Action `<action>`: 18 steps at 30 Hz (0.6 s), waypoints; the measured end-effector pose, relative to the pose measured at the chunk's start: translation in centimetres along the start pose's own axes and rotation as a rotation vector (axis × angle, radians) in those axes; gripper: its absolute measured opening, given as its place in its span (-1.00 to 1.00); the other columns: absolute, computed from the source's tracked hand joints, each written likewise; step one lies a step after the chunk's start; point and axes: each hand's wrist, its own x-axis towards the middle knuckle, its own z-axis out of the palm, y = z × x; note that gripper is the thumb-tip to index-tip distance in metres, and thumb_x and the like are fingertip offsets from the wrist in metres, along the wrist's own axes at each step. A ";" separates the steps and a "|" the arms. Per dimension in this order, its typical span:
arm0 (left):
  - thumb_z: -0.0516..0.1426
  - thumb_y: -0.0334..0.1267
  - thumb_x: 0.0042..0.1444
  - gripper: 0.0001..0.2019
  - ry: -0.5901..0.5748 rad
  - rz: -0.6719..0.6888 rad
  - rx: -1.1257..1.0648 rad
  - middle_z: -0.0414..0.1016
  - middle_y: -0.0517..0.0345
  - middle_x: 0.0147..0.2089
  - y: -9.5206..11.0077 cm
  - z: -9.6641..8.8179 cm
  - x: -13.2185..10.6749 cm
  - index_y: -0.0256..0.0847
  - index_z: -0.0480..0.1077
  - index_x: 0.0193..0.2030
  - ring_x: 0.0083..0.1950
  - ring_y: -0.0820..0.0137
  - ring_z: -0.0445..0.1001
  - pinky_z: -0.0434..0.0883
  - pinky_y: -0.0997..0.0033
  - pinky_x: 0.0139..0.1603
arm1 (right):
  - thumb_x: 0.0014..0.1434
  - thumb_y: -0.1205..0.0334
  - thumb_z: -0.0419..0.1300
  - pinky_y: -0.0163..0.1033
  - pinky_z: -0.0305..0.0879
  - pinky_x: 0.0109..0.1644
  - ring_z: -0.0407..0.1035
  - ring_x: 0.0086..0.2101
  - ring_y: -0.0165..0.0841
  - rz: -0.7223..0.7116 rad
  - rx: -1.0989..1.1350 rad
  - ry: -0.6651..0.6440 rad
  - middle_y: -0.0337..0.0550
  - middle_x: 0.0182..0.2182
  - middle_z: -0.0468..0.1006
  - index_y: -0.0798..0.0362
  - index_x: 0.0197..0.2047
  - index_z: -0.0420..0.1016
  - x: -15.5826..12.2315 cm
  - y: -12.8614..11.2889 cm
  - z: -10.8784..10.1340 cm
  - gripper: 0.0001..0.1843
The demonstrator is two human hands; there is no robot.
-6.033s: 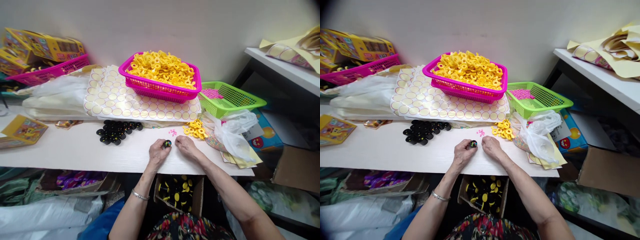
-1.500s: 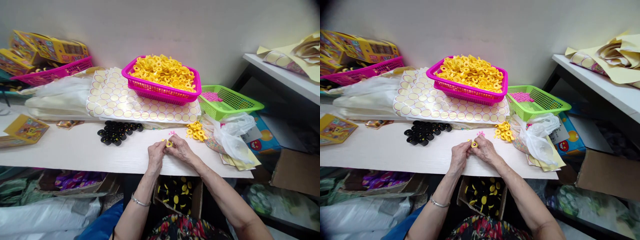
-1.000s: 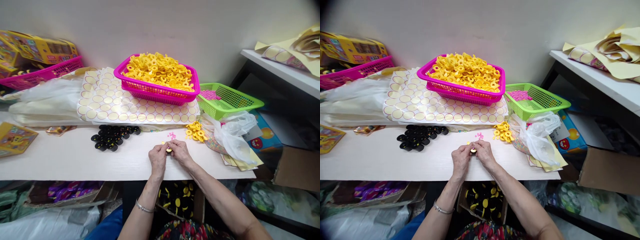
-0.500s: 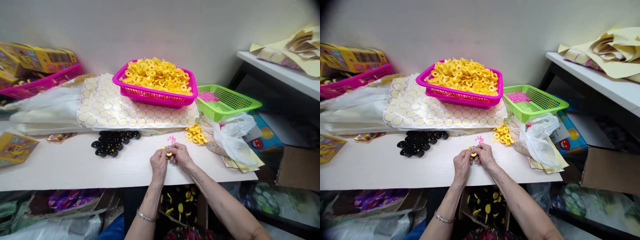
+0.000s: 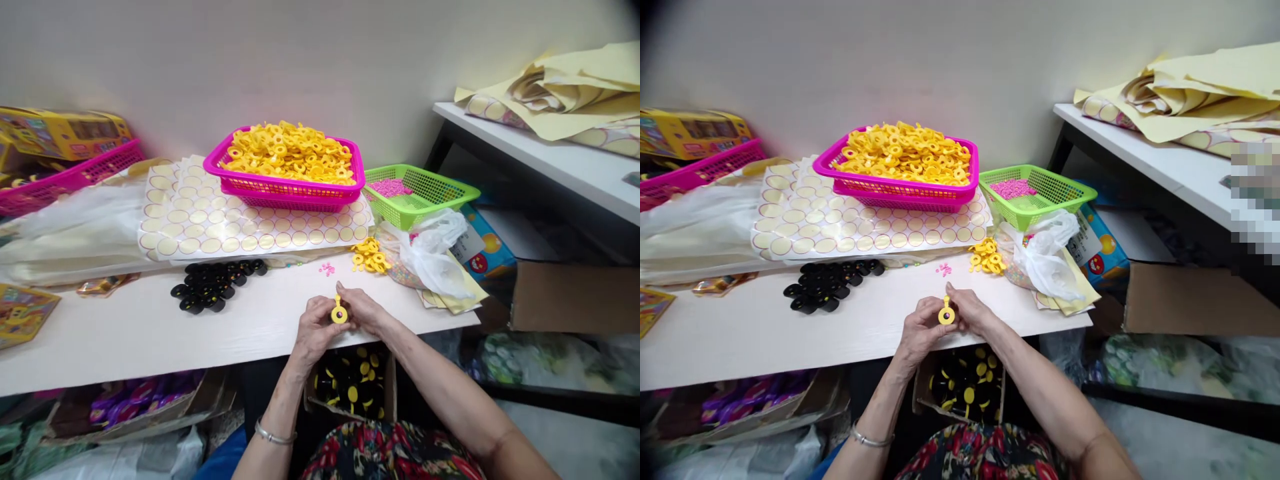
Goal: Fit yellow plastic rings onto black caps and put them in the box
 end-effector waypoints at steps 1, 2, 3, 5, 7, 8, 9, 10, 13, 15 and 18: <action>0.34 -0.22 -0.30 -0.66 -0.016 0.006 -0.008 0.40 0.02 -0.26 0.2 -0.1 -0.2 -0.17 0.53 -0.28 -0.08 0.26 0.28 0.28 0.23 -0.02 | -0.03 -0.26 0.09 -0.46 0.00 -0.78 0.14 -0.76 -0.56 0.050 -0.003 -0.097 -0.30 -0.71 0.29 0.16 -0.49 0.32 -0.3 -0.4 -0.5 -0.44; 0.34 -0.20 -0.29 -0.65 -0.028 0.011 -0.013 0.39 0.02 -0.24 0.5 -0.1 -0.4 -0.16 0.52 -0.26 -0.06 0.24 0.27 0.27 0.21 0.00 | -0.04 -0.23 0.13 -0.46 0.09 -0.73 0.20 -0.72 -0.54 0.092 -0.001 -0.194 -0.26 -0.66 0.35 0.19 -0.43 0.36 -0.7 -0.7 -1.0 -0.45; 0.33 -0.19 -0.28 -0.64 -0.048 0.014 -0.010 0.39 0.01 -0.23 0.7 -0.1 -0.6 -0.16 0.52 -0.24 -0.03 0.23 0.26 0.26 0.20 0.03 | -0.07 -0.16 0.20 -0.45 0.17 -0.68 0.26 -0.67 -0.53 0.119 0.005 -0.277 -0.24 -0.61 0.39 0.20 -0.37 0.39 -1.0 -0.9 -1.5 -0.49; 0.32 -0.17 -0.25 -0.66 -0.123 0.020 0.026 0.40 0.03 -0.25 1.2 -0.1 -0.8 -0.15 0.52 -0.24 0.00 0.22 0.23 0.21 0.18 0.07 | -0.15 0.06 0.33 -0.44 0.26 -0.57 0.31 -0.61 -0.53 0.148 0.012 -0.392 -0.25 -0.55 0.42 0.19 -0.32 0.39 -1.5 -1.1 -2.2 -0.59; 0.30 -0.17 -0.21 -0.73 -0.210 0.032 0.077 0.41 0.06 -0.30 1.7 0.1 -1.0 -0.14 0.53 -0.30 0.00 0.23 0.22 0.18 0.18 0.10 | -0.23 0.26 0.37 -0.44 0.27 -0.53 0.31 -0.59 -0.54 0.171 0.007 -0.450 -0.30 -0.56 0.41 0.17 -0.35 0.38 -1.9 -1.0 -2.6 -0.65; 0.29 -0.16 -0.19 -0.77 -0.244 0.045 0.099 0.41 0.07 -0.33 1.9 0.2 -1.1 -0.14 0.52 -0.33 0.00 0.23 0.22 0.18 0.19 0.10 | -0.26 0.32 0.37 -0.45 0.26 -0.52 0.30 -0.60 -0.55 0.180 0.007 -0.467 -0.32 -0.57 0.39 0.17 -0.38 0.37 -2.0 -0.9 -2.8 -0.67; 0.28 -0.16 -0.18 -0.80 -0.266 0.061 0.116 0.41 0.07 -0.35 2.1 0.4 -1.1 -0.14 0.52 -0.36 -0.01 0.23 0.22 0.18 0.20 0.09 | -0.27 0.36 0.36 -0.45 0.25 -0.51 0.29 -0.60 -0.55 0.184 0.008 -0.481 -0.34 -0.58 0.38 0.16 -0.40 0.37 -2.1 -0.8 -2.8 -0.68; 0.28 -0.17 -0.16 -0.82 -0.284 0.078 0.130 0.41 0.08 -0.37 2.3 0.5 -1.2 -0.15 0.51 -0.38 -0.01 0.23 0.22 0.19 0.21 0.08 | -0.29 0.39 0.35 -0.44 0.24 -0.51 0.29 -0.60 -0.55 0.186 0.006 -0.496 -0.35 -0.58 0.38 0.17 -0.41 0.37 -2.2 -0.7 -2.9 -0.69; 0.26 -0.17 -0.13 -0.85 -0.318 0.135 0.182 0.42 0.07 -0.39 2.5 1.0 -1.4 -0.16 0.48 -0.41 -0.02 0.23 0.23 0.22 0.25 0.04 | -0.33 0.42 0.34 -0.42 0.23 -0.47 0.28 -0.57 -0.54 0.180 -0.029 -0.545 -0.34 -0.58 0.39 0.19 -0.41 0.41 -2.4 -0.4 -3.0 -0.69; 0.25 -0.15 -0.13 -0.84 -0.335 0.175 0.236 0.43 0.08 -0.38 2.5 1.2 -1.6 -0.16 0.47 -0.40 -0.06 0.24 0.26 0.21 0.24 0.04 | -0.37 0.41 0.34 -0.40 0.21 -0.48 0.27 -0.57 -0.52 0.149 -0.073 -0.525 -0.32 -0.57 0.40 0.21 -0.40 0.45 -2.6 0.0 -2.9 -0.66; 0.23 -0.10 -0.11 -0.80 -0.391 0.214 0.281 0.43 0.11 -0.41 2.5 1.2 -1.8 -0.16 0.46 -0.39 -0.13 0.26 0.31 0.18 0.20 0.08 | -0.42 0.36 0.35 -0.38 0.18 -0.49 0.25 -0.56 -0.49 0.074 -0.135 -0.419 -0.30 -0.57 0.42 0.21 -0.42 0.48 -3.3 0.7 -2.7 -0.64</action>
